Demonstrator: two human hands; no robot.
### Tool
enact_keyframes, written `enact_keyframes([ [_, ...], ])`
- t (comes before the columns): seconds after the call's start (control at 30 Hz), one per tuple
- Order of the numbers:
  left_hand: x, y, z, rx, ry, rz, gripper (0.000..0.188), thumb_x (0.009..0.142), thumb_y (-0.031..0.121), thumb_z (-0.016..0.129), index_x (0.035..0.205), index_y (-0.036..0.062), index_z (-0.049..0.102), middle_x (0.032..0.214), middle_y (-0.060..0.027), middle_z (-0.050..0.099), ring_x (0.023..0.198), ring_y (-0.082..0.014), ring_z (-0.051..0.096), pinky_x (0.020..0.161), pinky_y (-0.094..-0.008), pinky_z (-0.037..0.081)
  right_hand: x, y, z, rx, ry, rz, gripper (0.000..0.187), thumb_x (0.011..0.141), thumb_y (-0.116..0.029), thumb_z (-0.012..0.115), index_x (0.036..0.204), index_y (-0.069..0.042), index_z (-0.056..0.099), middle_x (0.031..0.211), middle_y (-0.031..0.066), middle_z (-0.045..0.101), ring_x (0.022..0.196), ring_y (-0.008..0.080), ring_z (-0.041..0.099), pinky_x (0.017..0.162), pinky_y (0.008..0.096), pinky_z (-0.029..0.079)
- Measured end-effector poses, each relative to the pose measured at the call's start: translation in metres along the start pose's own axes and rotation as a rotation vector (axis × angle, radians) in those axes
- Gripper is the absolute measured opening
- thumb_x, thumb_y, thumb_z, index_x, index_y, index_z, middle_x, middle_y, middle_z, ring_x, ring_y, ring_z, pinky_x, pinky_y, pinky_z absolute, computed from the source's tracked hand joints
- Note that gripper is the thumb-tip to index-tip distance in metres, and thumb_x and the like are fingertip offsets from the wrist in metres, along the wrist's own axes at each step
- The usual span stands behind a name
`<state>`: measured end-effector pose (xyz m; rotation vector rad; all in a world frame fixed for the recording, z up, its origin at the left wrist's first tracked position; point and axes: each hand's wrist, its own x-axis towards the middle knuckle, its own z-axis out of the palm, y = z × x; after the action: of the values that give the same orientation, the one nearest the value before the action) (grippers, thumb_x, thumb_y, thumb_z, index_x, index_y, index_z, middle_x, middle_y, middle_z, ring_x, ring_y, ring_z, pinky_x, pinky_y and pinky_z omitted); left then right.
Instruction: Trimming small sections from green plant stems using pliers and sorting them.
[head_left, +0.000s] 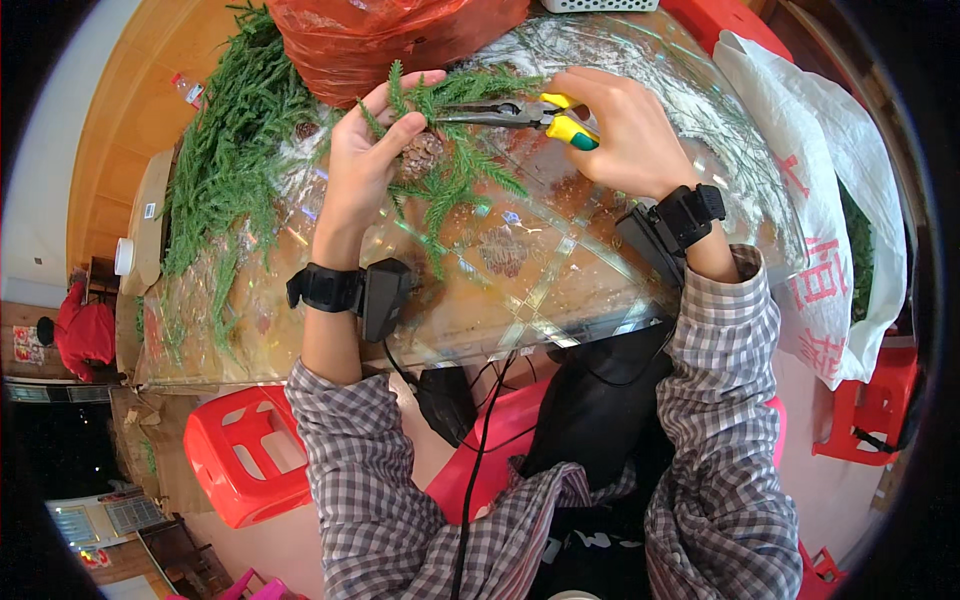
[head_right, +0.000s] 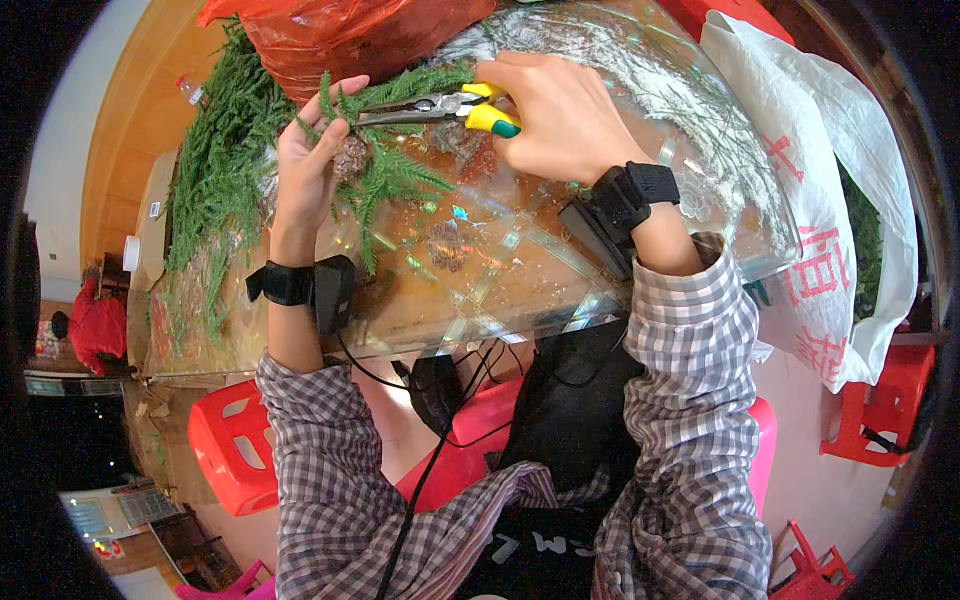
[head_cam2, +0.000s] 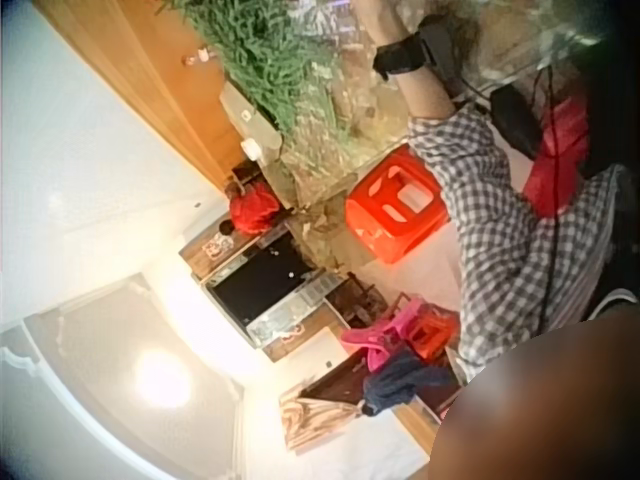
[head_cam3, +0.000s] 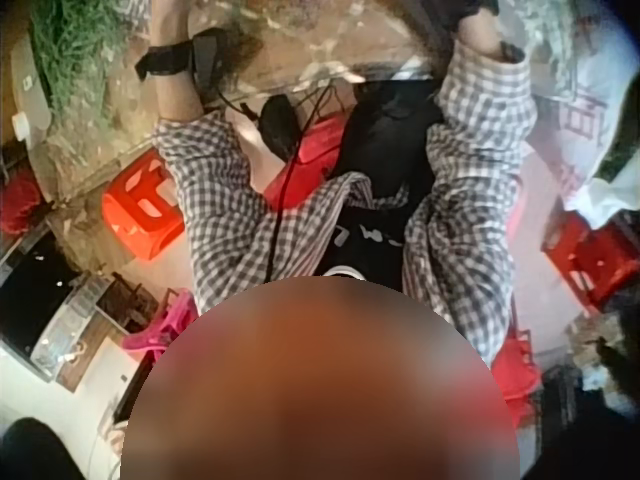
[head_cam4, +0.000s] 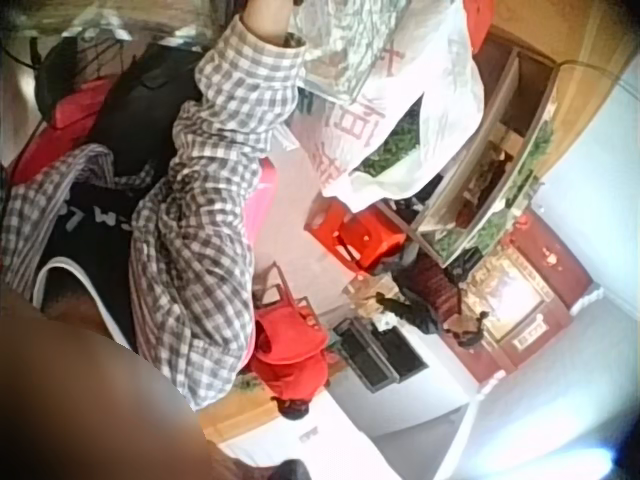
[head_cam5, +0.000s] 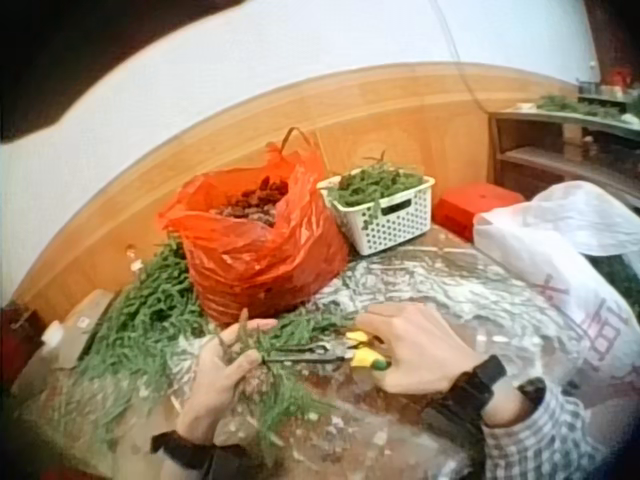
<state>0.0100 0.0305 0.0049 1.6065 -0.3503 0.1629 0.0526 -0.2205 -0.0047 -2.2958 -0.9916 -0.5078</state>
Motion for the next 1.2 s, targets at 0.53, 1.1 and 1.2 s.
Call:
enact_keyframes([
  [0.53,0.001,0.0,0.001,-0.069,-0.083,-0.001,0.035,0.088,0.007,0.059,0.121,-0.0028,0.053,0.12,-0.0075,0.058,0.088,-0.0078,0.058,0.078,-0.0228,0.048,0.0,0.003,0.0,-0.026,0.098,-0.075,0.028,0.061,-0.006,0.061,0.088,-0.004,0.059,0.08,0.0117,0.059,0.071,0.0363,0.055,0.059,0.0407,0.042],
  [1.1,-0.006,0.01,0.024,0.666,0.328,0.41,0.031,0.078,0.0,0.069,0.107,-0.0024,0.06,0.108,-0.0032,0.066,0.077,-0.006,0.052,0.071,-0.0206,0.044,-0.001,-0.005,0.002,0.034,0.013,0.128,0.022,0.061,-0.008,0.058,0.082,-0.003,0.056,0.072,0.0179,0.057,0.07,0.0409,0.053,0.059,0.0441,0.041],
  [1.2,-0.006,0.01,0.025,0.759,0.361,0.466,0.031,0.076,0.0,0.07,0.106,-0.0019,0.061,0.105,-0.0018,0.067,0.073,-0.0058,0.051,0.068,-0.0205,0.044,0.0,-0.005,0.002,0.027,-0.026,0.153,0.022,0.061,-0.008,0.058,0.083,-0.003,0.056,0.073,0.0177,0.058,0.071,0.0409,0.054,0.059,0.044,0.041],
])
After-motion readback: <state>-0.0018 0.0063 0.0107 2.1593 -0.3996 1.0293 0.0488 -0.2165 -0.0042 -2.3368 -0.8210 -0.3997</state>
